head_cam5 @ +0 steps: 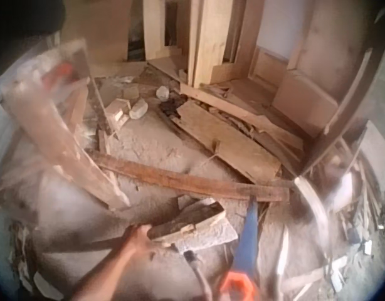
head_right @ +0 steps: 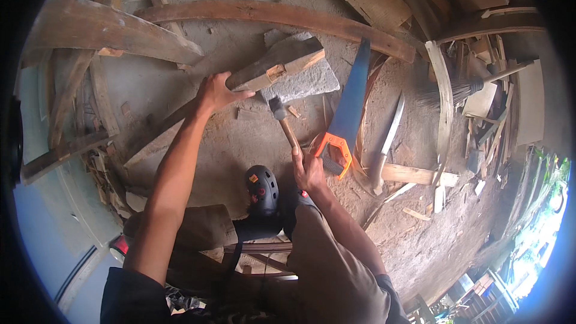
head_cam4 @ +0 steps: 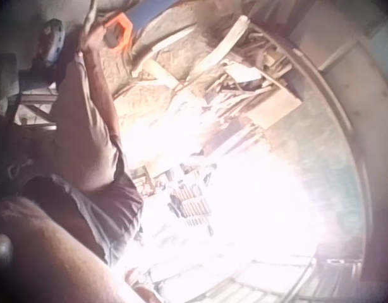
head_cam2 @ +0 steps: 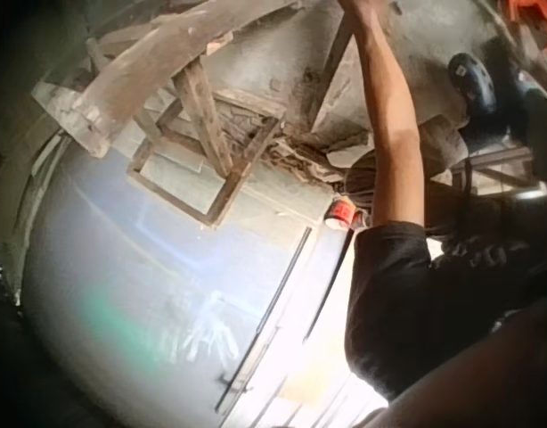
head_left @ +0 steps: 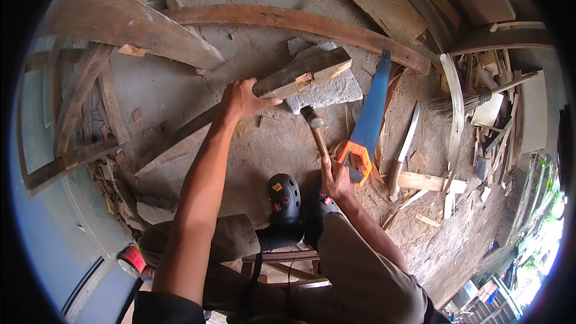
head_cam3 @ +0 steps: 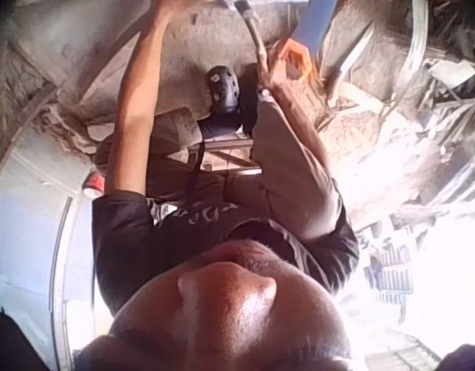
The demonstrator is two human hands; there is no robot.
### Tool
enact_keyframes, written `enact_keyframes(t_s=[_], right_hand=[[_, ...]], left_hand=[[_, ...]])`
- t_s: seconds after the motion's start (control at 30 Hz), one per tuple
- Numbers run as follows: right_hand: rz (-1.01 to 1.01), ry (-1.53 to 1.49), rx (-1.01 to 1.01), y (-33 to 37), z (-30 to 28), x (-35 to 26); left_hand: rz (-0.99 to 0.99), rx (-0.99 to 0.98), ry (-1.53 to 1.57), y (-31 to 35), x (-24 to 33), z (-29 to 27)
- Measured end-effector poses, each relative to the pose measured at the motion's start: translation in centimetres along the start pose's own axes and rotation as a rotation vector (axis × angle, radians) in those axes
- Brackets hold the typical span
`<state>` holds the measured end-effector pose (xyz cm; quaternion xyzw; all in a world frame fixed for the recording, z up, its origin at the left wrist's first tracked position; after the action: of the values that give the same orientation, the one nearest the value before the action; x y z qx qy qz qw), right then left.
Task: The person uses a hammer to split a small piece of wood placed on a concrete block. They then use a hand saw to cut the wood and a knife to shave or shape it.
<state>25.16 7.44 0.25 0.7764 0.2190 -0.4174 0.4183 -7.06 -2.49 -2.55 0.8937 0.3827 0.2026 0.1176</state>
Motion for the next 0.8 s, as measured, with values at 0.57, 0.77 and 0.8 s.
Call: enact_keyframes(t_s=[0.57, 0.77, 0.8], right_hand=[[0.025, 0.138, -0.109, 2.4, -0.6, 1.0], [-0.514, -0.476, -0.025, -3.2, -2.4, -14.8], [-0.574, -0.542, -0.042, -4.3, -2.6, -16.3]], left_hand=[[-0.004, -0.052, -0.016, -0.6, 0.6, -0.7], [-0.049, 0.009, -0.085, -0.4, -0.3, -0.6], [-0.049, 0.021, -0.092, -0.3, -0.4, -0.7]])
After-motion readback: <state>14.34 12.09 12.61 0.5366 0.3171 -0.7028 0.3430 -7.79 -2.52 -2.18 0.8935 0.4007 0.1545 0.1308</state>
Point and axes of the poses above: each hand's wrist, its own y-axis away from the middle knuckle, its own z-axis out of the palm, x = y × z, the point moved 5 cm from there along -y, towards the middle knuckle, and after that the axes turned 13 degrees about -y, right-handed, at the moved point
